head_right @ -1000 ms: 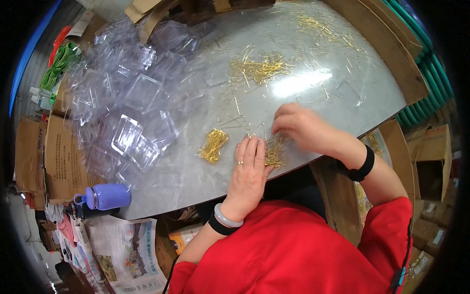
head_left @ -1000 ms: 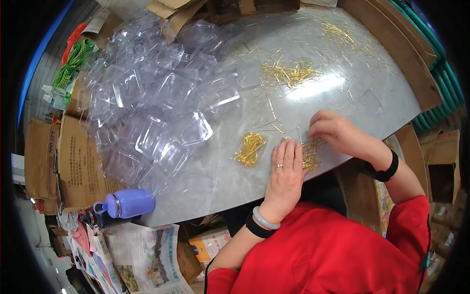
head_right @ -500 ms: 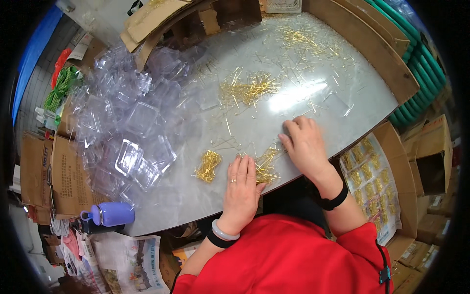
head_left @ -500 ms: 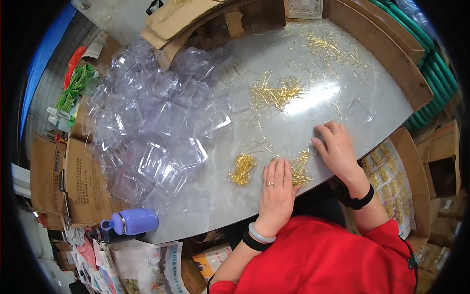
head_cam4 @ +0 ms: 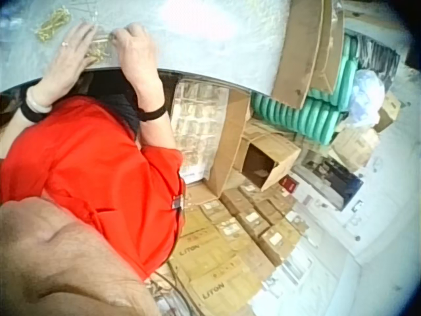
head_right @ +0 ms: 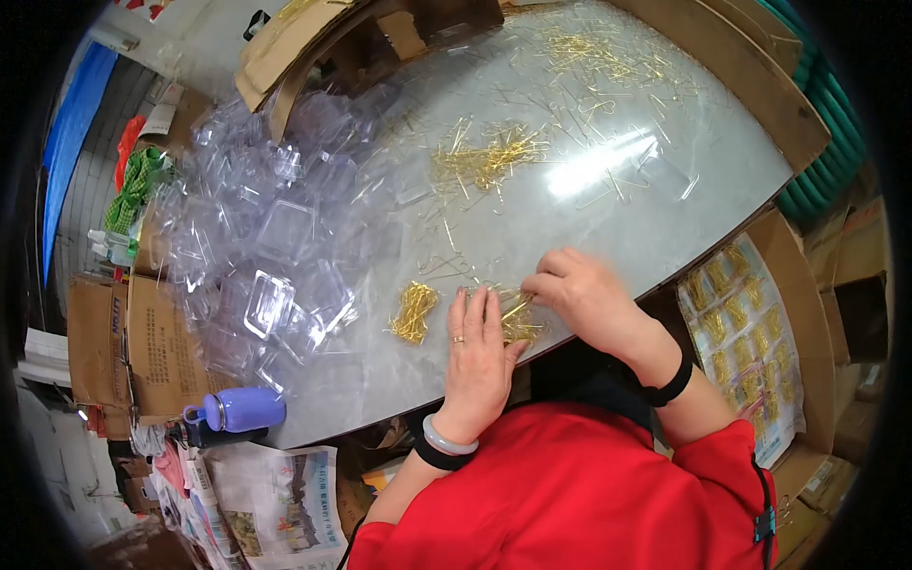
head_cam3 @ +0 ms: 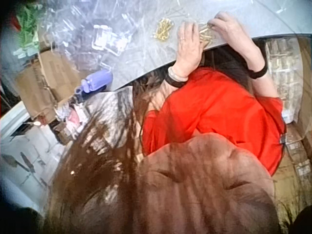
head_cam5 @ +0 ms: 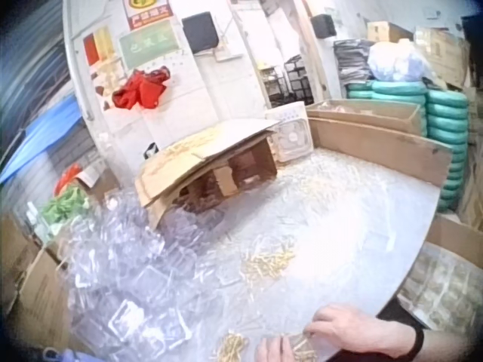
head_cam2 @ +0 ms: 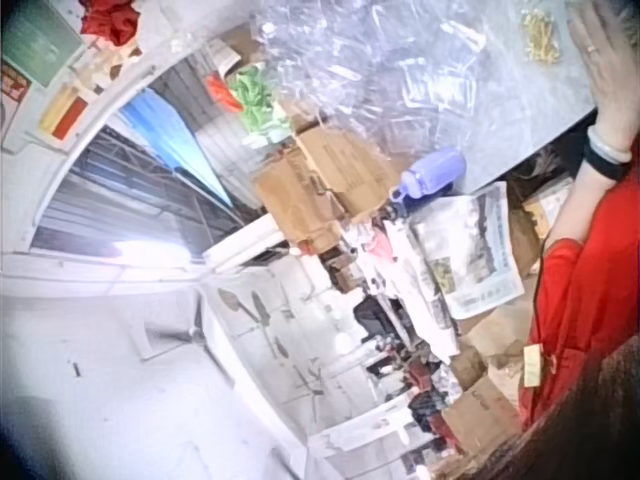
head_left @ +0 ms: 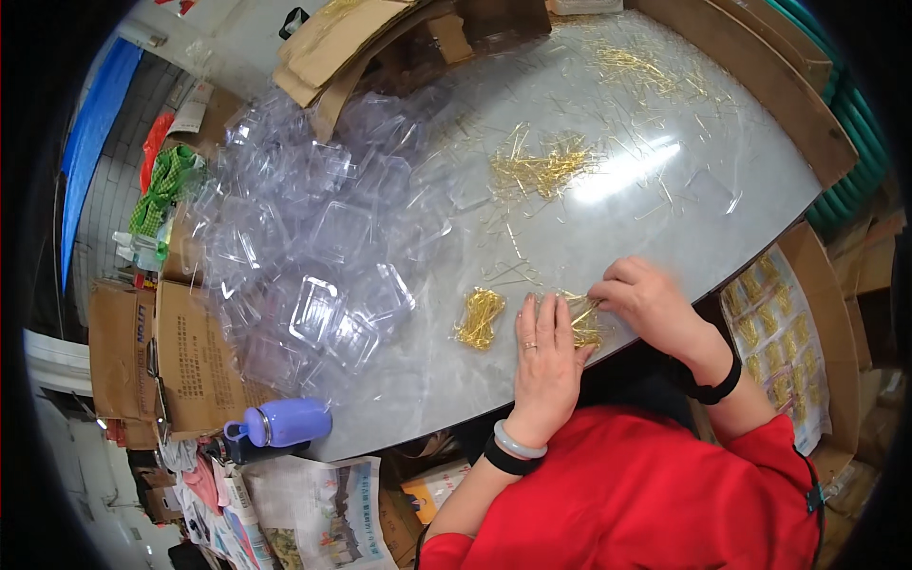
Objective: Sorting small gold-colored metal parts on a workbench and placing them into small plastic bags before packing them into a shipping box.
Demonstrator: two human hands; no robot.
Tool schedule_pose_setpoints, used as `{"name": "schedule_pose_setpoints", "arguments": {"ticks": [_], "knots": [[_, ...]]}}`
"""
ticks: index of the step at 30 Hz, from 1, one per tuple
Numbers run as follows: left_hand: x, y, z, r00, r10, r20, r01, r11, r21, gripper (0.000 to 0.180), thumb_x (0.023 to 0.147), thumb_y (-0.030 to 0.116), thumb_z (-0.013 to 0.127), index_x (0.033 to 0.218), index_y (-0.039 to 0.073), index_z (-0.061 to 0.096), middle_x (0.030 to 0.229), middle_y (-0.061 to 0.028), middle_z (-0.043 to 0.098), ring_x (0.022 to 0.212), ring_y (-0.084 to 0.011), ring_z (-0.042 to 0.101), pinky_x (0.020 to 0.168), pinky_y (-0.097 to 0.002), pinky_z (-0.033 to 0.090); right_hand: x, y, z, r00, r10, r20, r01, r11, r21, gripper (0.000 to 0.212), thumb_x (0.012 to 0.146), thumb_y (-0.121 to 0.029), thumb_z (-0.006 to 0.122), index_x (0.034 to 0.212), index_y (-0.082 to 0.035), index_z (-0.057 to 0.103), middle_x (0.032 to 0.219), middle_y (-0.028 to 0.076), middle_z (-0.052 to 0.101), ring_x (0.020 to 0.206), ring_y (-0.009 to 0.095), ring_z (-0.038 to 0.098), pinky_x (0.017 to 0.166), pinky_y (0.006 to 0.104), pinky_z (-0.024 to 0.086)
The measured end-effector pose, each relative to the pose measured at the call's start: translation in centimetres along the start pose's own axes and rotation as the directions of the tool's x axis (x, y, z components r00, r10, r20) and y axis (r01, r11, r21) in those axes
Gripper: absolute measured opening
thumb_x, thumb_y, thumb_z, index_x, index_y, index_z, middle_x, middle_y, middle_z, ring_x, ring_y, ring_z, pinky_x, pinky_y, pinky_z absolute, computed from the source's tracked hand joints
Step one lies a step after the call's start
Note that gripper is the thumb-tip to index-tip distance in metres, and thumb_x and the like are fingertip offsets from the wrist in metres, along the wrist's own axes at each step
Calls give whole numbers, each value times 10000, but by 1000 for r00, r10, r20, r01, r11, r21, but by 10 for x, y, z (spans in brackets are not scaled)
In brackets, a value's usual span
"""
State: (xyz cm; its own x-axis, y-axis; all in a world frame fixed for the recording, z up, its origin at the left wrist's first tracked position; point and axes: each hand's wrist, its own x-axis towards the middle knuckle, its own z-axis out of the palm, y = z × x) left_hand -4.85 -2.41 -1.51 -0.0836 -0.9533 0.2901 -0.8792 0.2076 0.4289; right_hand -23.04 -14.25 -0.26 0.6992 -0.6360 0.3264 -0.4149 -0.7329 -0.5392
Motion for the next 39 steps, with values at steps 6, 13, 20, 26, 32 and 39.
{"name": "schedule_pose_setpoints", "arguments": {"ticks": [6, 13, 20, 26, 32, 39], "knots": [[-1, 3, -3, 999, -23, -22, 25, 998, 64, 608, 940, 155, 702, 1431, -68, 420, 1514, -283, 378, 1443, -524, 296, 1184, -591, 283, -8, -7, 6, 969, 84, -233, -75, 996, 50, 316, 828, 33, 671, 1140, -21, 676, 1132, 145, 635, 1030, 346, 612, 893, 409, 519], [2, 3, 4, 999, -27, -18, 28, 999, 34, 603, 941, 107, 689, 1450, -47, 405, 1485, -253, 402, 1421, -494, 342, 1169, -579, 304, -11, -16, 10, 996, 36, -84, -24, 990, 139, 429, 848, -70, 711, 1258, 6, 610, 1258, 164, 619, 1158, 374, 575, 985, 431, 494], [-2, -5, 1, 995, -64, -78, 47, 978, -202, 574, 974, 90, 641, 1472, -50, 392, 1487, -261, 406, 1393, -464, 390, 1154, -522, 350, 9, -10, -7, 968, -226, 110, 228, 974, -6, 733, 742, -362, 850, 1337, -30, 580, 1357, 137, 580, 1310, 374, 492, 1172, 555, 330], [-6, -10, -4, 993, -76, -89, 52, 967, -250, 510, 992, 68, 620, 1452, -45, 432, 1473, -258, 451, 1359, -434, 461, 1128, -467, 392, 7, 5, 10, 972, -176, 153, 174, 984, 29, 655, 737, -308, 848, 1278, -42, 593, 1210, 150, 585, 1285, 388, 502, 1177, 495, 362], [-2, -2, 0, 986, -129, -101, 99, 961, -259, 481, 1009, 21, 546, 1468, -50, 419, 1478, -258, 452, 1367, -425, 456, 1139, -453, 383, 5, -15, 6, 972, -228, 59, 230, 972, -43, 621, 797, -170, 801, 1337, 17, 557, 1352, 193, 566, 1329, 395, 489, 1156, 460, 402], [5, 3, 6, 970, -207, -131, 143, 913, -381, 446, 1065, 52, 418, 1497, -58, 391, 1493, -247, 440, 1391, -397, 438, 1167, -439, 351, 12, 2, 6, 957, -254, 144, 214, 945, 246, 552, 852, -55, 708, 1362, 57, 529, 1378, 249, 554, 1327, 411, 506, 1139, 461, 414]]}}
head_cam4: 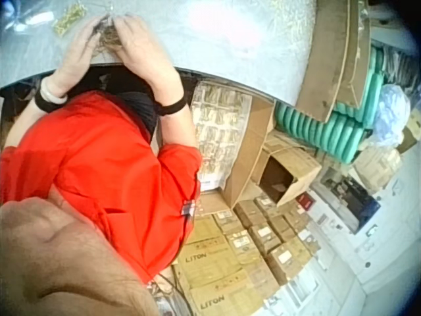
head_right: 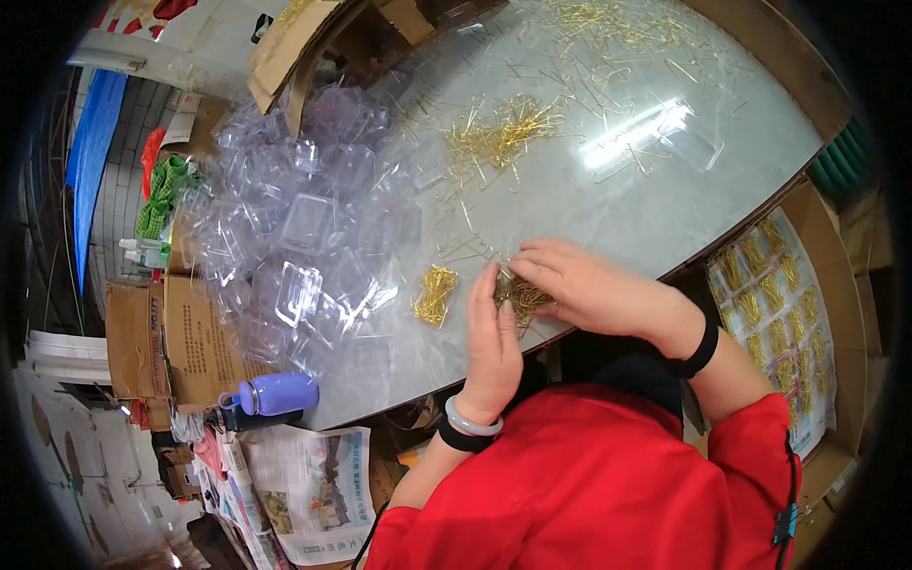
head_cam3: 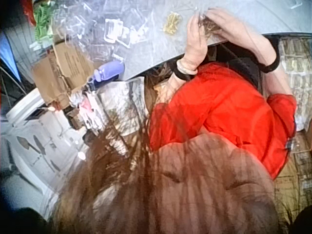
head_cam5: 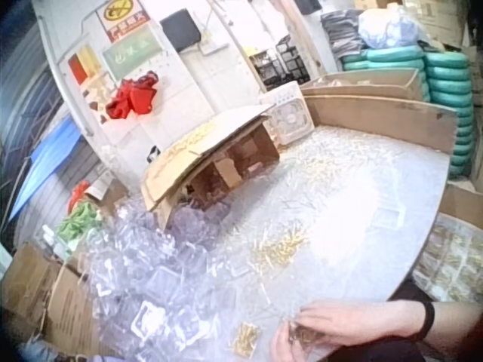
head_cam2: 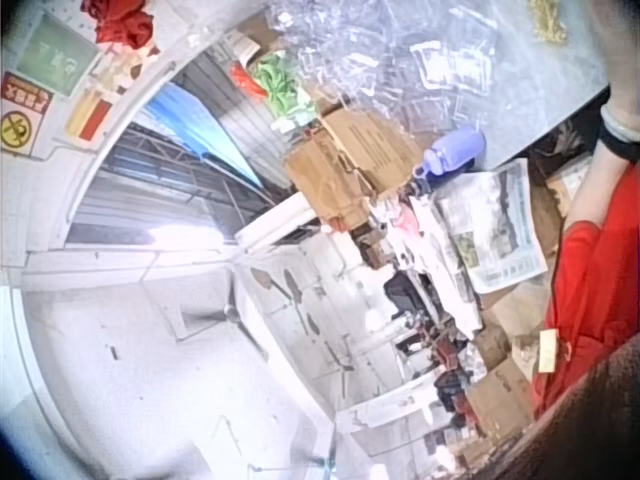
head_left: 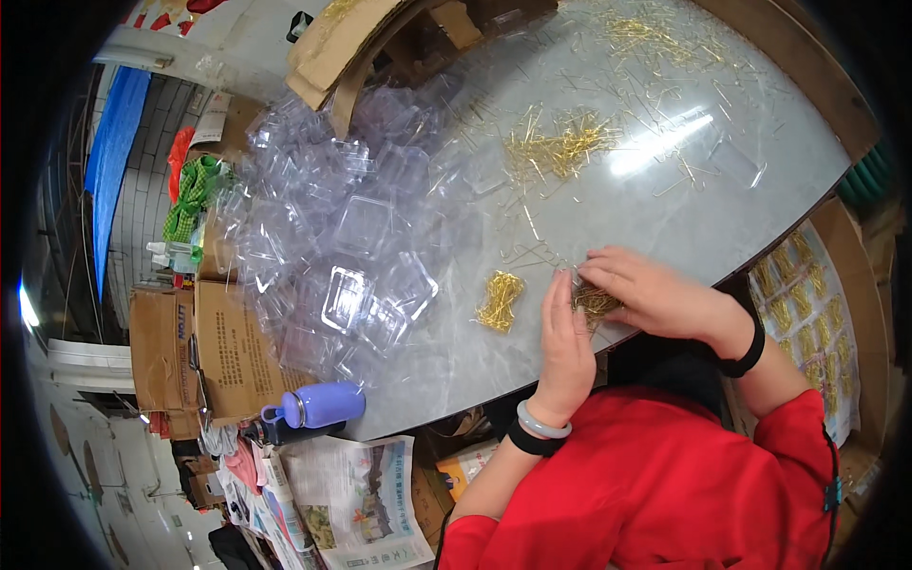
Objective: Sorting small gold-colored metal parts on a workbench and placing them into small plastic bags before packing them into a shipping box.
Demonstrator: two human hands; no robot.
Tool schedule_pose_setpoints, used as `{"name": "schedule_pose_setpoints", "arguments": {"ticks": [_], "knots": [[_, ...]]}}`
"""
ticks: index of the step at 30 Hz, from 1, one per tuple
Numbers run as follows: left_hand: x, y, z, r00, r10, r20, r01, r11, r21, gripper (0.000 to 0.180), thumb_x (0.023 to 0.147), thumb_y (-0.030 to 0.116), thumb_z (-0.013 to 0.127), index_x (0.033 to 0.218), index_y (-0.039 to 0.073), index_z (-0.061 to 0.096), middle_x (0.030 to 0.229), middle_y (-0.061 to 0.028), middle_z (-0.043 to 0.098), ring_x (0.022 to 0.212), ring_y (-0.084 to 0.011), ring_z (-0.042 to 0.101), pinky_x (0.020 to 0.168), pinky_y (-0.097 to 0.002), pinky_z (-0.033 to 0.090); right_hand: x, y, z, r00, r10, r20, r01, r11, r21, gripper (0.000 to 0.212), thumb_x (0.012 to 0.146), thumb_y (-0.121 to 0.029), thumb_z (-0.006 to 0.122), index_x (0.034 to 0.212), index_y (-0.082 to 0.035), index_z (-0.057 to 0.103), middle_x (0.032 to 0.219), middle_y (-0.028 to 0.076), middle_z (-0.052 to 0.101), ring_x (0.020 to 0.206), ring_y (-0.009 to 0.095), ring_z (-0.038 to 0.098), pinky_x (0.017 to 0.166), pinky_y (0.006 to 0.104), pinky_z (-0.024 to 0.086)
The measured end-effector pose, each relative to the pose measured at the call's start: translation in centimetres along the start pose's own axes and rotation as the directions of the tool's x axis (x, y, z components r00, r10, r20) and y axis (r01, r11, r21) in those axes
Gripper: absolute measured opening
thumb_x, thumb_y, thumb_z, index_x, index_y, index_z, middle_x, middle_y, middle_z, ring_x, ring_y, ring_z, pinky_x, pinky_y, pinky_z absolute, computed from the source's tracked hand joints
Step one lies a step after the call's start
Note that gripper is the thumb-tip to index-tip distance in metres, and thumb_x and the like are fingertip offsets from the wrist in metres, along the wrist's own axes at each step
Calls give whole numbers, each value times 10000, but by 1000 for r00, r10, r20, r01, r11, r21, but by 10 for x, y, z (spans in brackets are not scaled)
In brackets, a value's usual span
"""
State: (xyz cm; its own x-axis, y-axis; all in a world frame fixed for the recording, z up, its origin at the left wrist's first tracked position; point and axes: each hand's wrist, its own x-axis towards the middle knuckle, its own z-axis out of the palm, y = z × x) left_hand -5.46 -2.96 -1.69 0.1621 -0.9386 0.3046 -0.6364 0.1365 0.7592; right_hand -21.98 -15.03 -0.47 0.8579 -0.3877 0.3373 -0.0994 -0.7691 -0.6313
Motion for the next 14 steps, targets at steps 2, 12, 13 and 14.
{"name": "schedule_pose_setpoints", "arguments": {"ticks": [2, 12, 13, 14], "knots": [[1, 0, -12, 999, -11, 48, 11, 1000, 19, 462, 1066, 67, 409, 1507, -66, 379, 1525, -277, 392, 1415, -433, 401, 1176, -465, 335, -5, 9, -13, 998, 37, 42, -40, 995, 88, 565, 841, 2, 642, 1388, 52, 510, 1412, 250, 531, 1365, 413, 476, 1156, 461, 395], [4, 5, -45, 962, -40, 271, -46, 952, 302, 815, 849, 158, 806, 1524, -27, 389, 1569, -232, 384, 1394, -420, 418, 1178, -481, 329, -11, -17, -4, 999, 42, -27, -47, 968, -248, 774, 795, -379, 804, 1397, 11, 514, 1417, 196, 553, 1371, 370, 477, 1209, 532, 301], [7, 6, -45, 953, -60, 297, -38, 949, 313, 812, 857, 159, 800, 1531, -19, 384, 1585, -217, 375, 1408, -420, 404, 1184, -478, 321, -10, -17, -1, 999, 48, 1, -46, 961, -274, 830, 771, -432, 828, 1403, 3, 511, 1425, 186, 551, 1381, 362, 471, 1219, 544, 281], [11, 6, -46, 943, -79, 322, -31, 946, 323, 809, 865, 161, 794, 1538, -10, 379, 1600, -201, 367, 1422, -420, 391, 1191, -474, 313, -10, -14, -1, 997, 66, 35, -53, 957, -285, 866, 773, -490, 806, 1415, 3, 499, 1465, 184, 523, 1413, 355, 441, 1226, 524, 274]]}}
